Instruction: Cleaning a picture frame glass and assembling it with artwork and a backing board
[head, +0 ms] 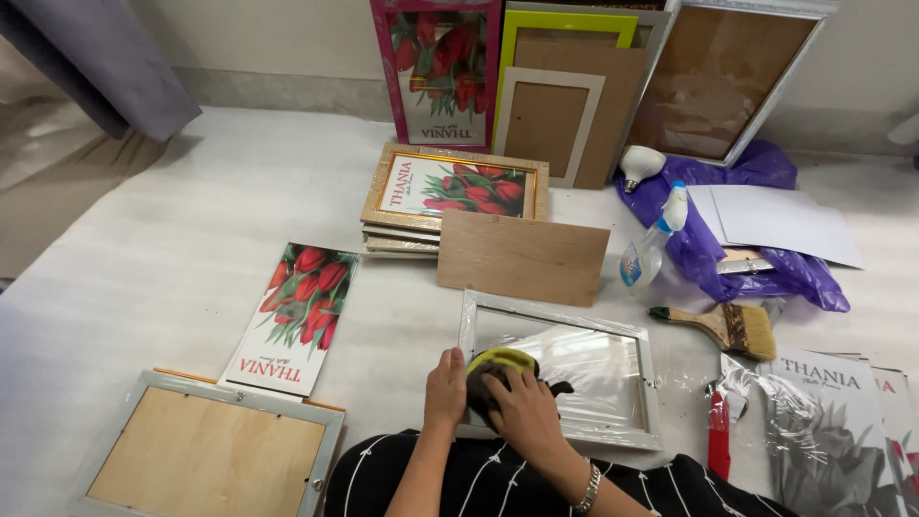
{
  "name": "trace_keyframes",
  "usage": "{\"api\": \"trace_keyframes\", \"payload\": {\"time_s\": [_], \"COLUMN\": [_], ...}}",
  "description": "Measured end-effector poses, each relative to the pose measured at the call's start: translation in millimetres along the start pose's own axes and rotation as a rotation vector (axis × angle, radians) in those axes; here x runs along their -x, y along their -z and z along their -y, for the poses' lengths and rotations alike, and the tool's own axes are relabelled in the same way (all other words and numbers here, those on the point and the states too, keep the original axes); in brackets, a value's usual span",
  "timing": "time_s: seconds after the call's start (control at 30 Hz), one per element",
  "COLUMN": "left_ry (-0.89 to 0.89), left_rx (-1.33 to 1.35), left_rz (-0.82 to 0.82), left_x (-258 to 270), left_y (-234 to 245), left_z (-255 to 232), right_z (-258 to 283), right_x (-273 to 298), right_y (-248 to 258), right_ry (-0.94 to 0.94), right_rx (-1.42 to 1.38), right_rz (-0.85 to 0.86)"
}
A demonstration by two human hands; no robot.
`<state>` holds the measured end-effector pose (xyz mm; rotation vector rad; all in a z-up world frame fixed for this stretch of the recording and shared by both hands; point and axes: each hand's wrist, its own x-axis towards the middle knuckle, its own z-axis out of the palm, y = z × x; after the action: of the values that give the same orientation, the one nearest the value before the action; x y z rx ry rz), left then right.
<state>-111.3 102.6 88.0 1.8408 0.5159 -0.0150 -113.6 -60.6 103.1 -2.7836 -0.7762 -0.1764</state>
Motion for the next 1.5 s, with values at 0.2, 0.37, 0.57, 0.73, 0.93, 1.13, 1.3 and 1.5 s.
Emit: {"api": "trace_keyframes", "payload": {"time_s": [0.2, 0.37, 0.57, 0.73, 0.93, 1.13, 1.3, 1.5], "left_ry": [-0.104, -0.105, -0.123, -0.130, -0.086, -0.105, -0.094, -0.151], "left_rx": [-0.098, -0.101, -0.094, -0.099, -0.080, -0.038, -0.061, -0.100], "left_rz": [-0.017, -0.026, -0.021, -0.012, 0.022, 0.028, 0.016, -0.003], "left_x": [-4, -4, -6, -4, -1, -4, 2, -3], "left_y": [-4, -3, -4, -5, -3, -4, -1, -1], "left_z": [8, 8, 10, 8, 7, 12, 3, 13], "right_z": [-10, -22, -14, -22, -11, -4, -19, -26], "right_x": [-63, -59, -10, -30, -36, -18, -43, -22], "right_y": [-2, -1, 24, 12, 38, 37, 18, 15], "right_ry": [-0.080, -0.032, 0.225, 0.115, 0.011, 0.142, 0.060, 0.330], "right_rx": [0.174, 0.180, 0.162, 0.197, 0.155, 0.246, 0.312, 0.335], "right_rz": [-0.187, -0.096, 0.154, 0.134, 0.391, 0.342, 0.249, 0.254]}}
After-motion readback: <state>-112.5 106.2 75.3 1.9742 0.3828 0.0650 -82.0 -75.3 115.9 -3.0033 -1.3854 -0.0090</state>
